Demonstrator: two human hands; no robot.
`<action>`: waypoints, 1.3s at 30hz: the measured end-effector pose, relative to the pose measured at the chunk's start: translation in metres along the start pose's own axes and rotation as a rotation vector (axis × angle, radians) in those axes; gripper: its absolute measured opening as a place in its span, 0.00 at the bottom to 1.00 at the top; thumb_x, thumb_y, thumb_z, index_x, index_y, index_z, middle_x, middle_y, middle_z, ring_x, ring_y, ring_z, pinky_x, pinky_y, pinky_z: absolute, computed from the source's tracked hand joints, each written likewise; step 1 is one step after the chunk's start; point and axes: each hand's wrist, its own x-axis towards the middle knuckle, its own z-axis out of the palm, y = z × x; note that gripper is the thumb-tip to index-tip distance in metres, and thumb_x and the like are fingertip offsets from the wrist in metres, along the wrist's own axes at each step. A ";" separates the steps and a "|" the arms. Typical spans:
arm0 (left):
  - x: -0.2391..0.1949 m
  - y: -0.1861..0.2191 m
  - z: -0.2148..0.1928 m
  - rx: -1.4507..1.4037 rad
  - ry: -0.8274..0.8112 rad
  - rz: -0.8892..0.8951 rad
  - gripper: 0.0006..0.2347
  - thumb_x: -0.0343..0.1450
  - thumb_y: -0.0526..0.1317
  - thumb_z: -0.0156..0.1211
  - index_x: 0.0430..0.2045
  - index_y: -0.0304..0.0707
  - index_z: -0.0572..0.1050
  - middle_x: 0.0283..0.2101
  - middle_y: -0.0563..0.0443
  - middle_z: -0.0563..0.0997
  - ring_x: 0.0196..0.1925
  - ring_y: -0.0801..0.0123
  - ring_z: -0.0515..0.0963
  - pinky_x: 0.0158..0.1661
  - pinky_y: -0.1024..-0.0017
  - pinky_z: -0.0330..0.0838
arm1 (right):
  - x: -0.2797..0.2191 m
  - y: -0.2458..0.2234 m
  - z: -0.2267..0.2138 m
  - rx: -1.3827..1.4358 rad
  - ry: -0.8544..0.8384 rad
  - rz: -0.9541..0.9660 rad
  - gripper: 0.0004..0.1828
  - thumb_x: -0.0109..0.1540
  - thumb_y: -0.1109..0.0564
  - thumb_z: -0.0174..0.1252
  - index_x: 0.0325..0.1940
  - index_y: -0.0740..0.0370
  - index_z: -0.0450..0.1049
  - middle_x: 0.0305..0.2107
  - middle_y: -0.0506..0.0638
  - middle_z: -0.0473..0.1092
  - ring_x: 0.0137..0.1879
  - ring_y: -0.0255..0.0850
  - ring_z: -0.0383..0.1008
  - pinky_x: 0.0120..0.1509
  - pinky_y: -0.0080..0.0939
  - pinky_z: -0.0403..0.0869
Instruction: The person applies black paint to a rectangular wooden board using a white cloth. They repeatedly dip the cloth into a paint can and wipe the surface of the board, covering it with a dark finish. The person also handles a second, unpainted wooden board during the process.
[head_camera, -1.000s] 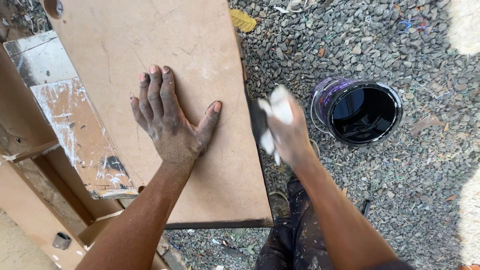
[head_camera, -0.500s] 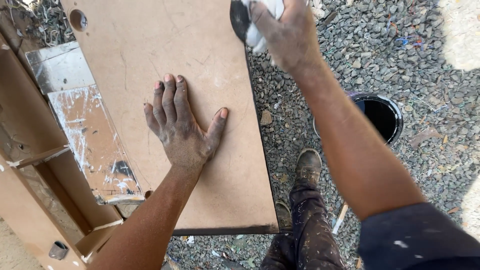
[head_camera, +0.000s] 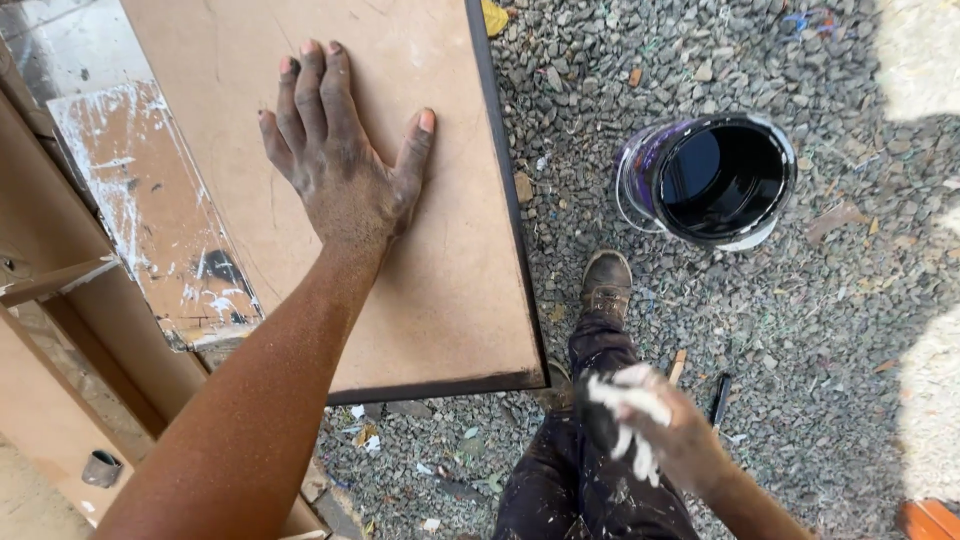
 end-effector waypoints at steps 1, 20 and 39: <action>0.000 -0.001 0.002 0.023 -0.010 -0.002 0.35 0.75 0.65 0.60 0.71 0.41 0.61 0.74 0.46 0.63 0.78 0.53 0.56 0.71 0.38 0.49 | 0.005 0.002 -0.001 0.382 0.030 -0.139 0.40 0.56 0.39 0.61 0.69 0.57 0.64 0.38 0.57 0.76 0.26 0.40 0.74 0.22 0.36 0.75; 0.008 0.004 0.001 0.083 -0.060 0.014 0.40 0.71 0.66 0.56 0.71 0.34 0.60 0.75 0.40 0.61 0.79 0.50 0.54 0.74 0.45 0.42 | 0.097 -0.408 -0.111 0.575 0.068 -1.020 0.31 0.67 0.49 0.57 0.69 0.65 0.57 0.34 0.52 0.70 0.29 0.36 0.71 0.20 0.30 0.72; 0.009 0.005 0.000 0.099 -0.055 0.052 0.40 0.71 0.66 0.52 0.70 0.31 0.60 0.73 0.37 0.62 0.78 0.46 0.56 0.75 0.46 0.42 | 0.129 -0.452 -0.147 0.590 0.180 -1.057 0.37 0.64 0.39 0.57 0.67 0.60 0.52 0.34 0.54 0.74 0.27 0.38 0.77 0.20 0.33 0.79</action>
